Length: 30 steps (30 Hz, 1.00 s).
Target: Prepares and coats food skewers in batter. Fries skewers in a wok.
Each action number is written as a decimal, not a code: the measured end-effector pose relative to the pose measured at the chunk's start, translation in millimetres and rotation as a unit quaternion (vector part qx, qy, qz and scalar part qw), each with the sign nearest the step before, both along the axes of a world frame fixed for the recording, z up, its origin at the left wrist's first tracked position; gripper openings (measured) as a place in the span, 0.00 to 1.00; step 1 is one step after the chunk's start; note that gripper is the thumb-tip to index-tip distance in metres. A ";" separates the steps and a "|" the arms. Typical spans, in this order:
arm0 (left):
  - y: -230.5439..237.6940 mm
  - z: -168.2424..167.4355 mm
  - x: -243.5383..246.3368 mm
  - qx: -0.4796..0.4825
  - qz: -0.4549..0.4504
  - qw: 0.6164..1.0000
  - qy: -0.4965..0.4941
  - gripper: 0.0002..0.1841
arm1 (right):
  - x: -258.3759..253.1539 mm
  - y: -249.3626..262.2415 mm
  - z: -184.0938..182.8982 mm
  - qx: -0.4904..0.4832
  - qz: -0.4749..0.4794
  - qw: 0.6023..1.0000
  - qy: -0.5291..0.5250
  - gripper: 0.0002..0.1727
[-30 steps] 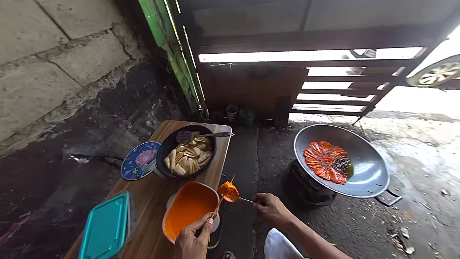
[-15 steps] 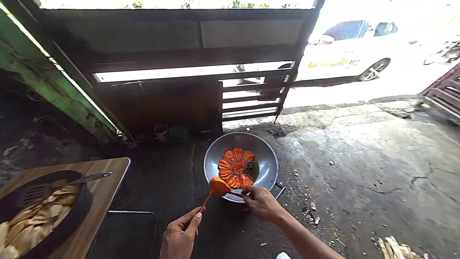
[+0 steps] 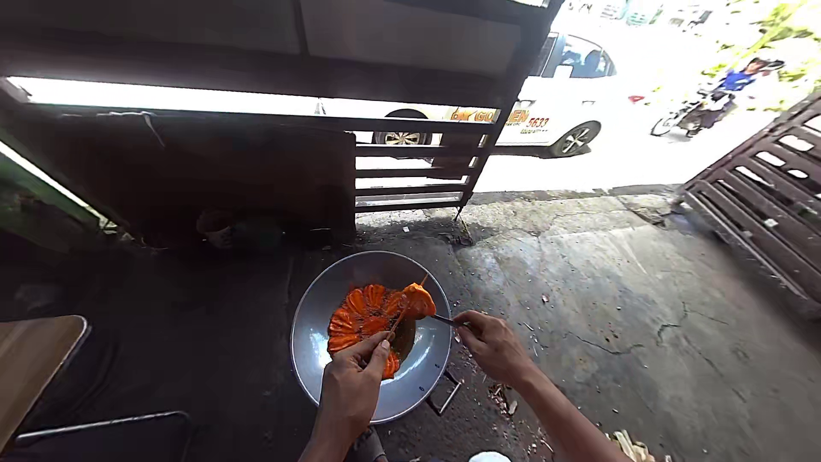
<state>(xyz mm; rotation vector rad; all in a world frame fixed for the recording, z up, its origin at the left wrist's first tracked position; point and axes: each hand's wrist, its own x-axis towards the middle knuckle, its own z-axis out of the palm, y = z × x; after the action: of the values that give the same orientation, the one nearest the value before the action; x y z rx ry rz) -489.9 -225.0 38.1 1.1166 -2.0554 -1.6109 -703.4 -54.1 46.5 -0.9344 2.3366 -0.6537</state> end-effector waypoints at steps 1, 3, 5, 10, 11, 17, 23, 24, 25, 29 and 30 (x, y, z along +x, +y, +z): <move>-0.5 -1.8 -7.3 0.008 0.003 1.000 -0.009 0.14 | -9.2 -1.6 -5.4 0.001 0.007 1.000 0.001 0.18; 0.2 -8.9 -18.6 0.021 0.013 0.999 -0.024 0.14 | -25.1 -6.0 -18.2 0.004 0.026 1.000 0.000 0.18; -0.1 -20.0 -31.3 0.029 0.026 0.998 -0.038 0.14 | -43.3 -13.6 -33.0 0.006 0.055 0.998 0.000 0.18; 3.5 -51.4 -57.9 0.076 0.071 0.987 -0.119 0.14 | -87.7 -28.9 -87.4 0.008 0.151 0.989 -0.006 0.17; 4.1 -58.8 -63.6 0.089 0.081 0.983 -0.138 0.14 | -97.8 -33.1 -98.1 0.014 0.171 0.985 -0.011 0.18; 24.1 -116.3 -101.2 0.179 0.166 0.947 -0.209 0.14 | -161.3 -57.2 -158.7 0.108 0.301 0.946 -0.062 0.19; 34.0 -179.2 -132.2 0.259 0.241 0.901 -0.252 0.15 | -193.7 -93.1 -216.5 0.224 0.400 0.884 -0.088 0.20; 35.2 -187.4 -136.0 0.271 0.252 0.892 -0.259 0.15 | -192.9 -99.5 -220.9 0.250 0.403 0.876 -0.083 0.20; 35.0 -195.4 -138.5 0.285 0.260 0.884 -0.266 0.15 | -190.9 -107.0 -224.6 0.276 0.405 0.868 -0.078 0.20; 31.1 -230.5 -141.0 0.350 0.289 0.849 -0.272 0.15 | -176.2 -138.3 -241.6 0.356 0.421 0.833 -0.052 0.19; 31.2 -238.5 -141.1 0.368 0.298 0.839 -0.268 0.15 | -172.4 -143.5 -246.9 0.372 0.424 0.824 -0.052 0.18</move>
<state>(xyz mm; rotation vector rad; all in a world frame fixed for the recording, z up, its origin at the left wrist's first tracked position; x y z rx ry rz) -631.0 -193.9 -200.4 2.4051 -1.0293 -1.8872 -875.8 -197.6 -200.4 -1.3089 1.5571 0.5265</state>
